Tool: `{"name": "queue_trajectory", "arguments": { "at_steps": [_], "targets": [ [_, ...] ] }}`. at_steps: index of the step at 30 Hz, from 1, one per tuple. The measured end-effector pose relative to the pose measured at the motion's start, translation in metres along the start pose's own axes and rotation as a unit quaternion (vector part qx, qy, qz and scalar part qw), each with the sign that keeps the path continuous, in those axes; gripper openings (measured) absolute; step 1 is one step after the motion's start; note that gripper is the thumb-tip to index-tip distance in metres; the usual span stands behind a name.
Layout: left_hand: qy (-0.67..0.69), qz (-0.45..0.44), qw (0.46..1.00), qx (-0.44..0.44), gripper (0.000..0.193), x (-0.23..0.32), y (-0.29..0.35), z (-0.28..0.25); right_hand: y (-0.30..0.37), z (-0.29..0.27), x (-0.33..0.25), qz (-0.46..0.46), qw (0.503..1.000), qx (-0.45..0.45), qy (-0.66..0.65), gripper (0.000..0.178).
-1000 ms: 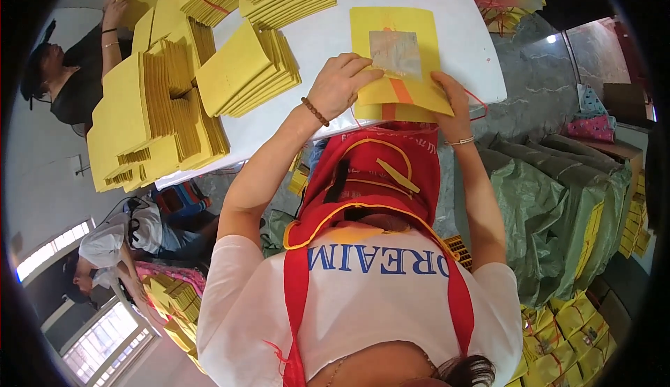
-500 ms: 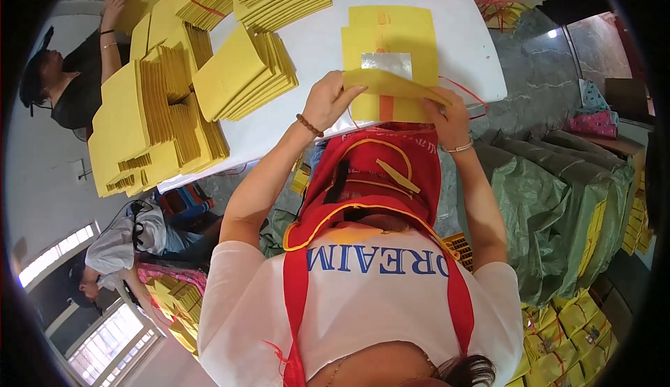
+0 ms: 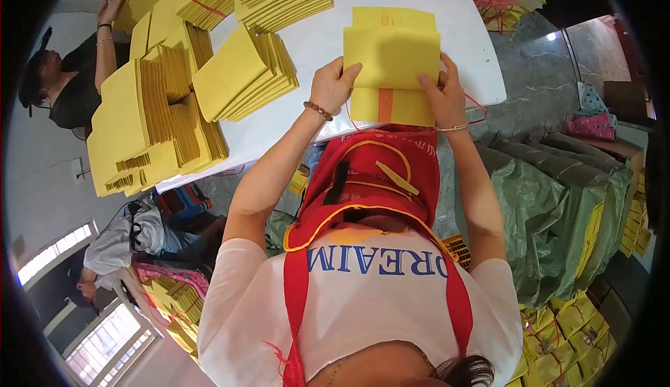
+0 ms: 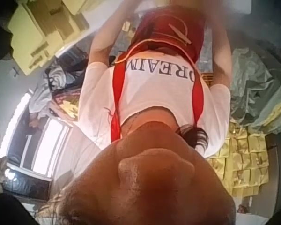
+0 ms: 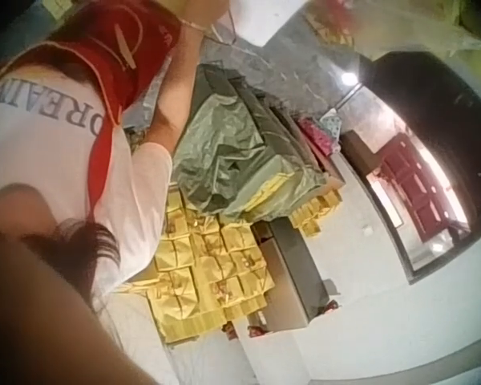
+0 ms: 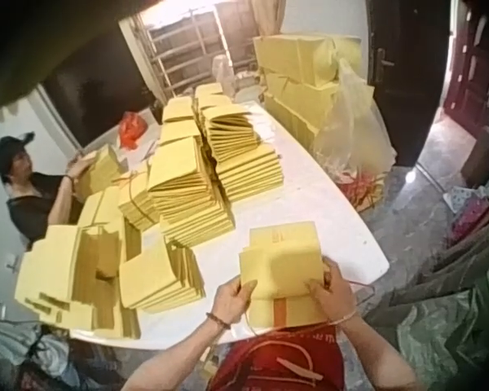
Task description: Folding yellow paper sheets with a silver foil center.
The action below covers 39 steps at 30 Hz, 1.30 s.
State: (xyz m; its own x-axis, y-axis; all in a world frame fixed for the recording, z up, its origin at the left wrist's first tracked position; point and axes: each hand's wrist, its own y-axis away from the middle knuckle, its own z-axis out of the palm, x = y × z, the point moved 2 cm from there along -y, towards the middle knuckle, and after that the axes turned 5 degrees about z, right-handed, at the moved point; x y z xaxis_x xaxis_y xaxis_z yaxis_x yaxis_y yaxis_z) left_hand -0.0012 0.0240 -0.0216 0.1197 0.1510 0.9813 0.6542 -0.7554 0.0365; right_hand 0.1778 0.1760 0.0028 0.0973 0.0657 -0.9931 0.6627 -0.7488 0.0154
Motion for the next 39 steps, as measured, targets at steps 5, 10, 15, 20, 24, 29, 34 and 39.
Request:
{"name": "queue_trajectory", "arguments": {
  "at_steps": [5,10,15,20,24,29,34,39],
  "targets": [
    [-0.054,-0.046,0.997,0.022,0.03,0.006,-0.004,0.0,-0.01,-0.001,-0.015,0.044,0.978,0.025,0.202,0.059],
    [-0.084,-0.076,0.993,0.019,0.033,0.002,-0.019,-0.002,-0.013,0.002,-0.019,0.047,0.971,0.033,0.234,0.059],
    [-0.092,-0.133,0.987,-0.012,0.03,0.02,-0.025,-0.01,-0.012,0.005,-0.014,-0.019,0.974,0.093,0.207,0.054],
    [-0.098,-0.14,0.985,-0.027,0.028,0.028,-0.025,-0.01,-0.014,0.003,-0.008,-0.042,0.959,0.057,0.275,0.034],
    [-0.101,-0.122,0.987,-0.017,0.03,0.025,-0.02,-0.008,-0.014,0.004,-0.009,-0.002,0.964,0.033,0.266,0.033],
    [-0.249,-0.037,0.968,0.021,0.035,0.04,-0.01,0.0,-0.013,0.004,-0.012,0.014,0.966,0.041,0.256,0.033],
    [-0.298,-0.048,0.953,0.0,0.035,0.046,-0.016,-0.002,-0.017,0.004,-0.011,0.013,0.963,0.042,0.266,0.034],
    [-0.299,-0.051,0.953,-0.005,0.037,0.043,-0.022,-0.006,-0.021,0.006,-0.013,0.011,0.956,0.045,0.289,0.034]
  ]
}}
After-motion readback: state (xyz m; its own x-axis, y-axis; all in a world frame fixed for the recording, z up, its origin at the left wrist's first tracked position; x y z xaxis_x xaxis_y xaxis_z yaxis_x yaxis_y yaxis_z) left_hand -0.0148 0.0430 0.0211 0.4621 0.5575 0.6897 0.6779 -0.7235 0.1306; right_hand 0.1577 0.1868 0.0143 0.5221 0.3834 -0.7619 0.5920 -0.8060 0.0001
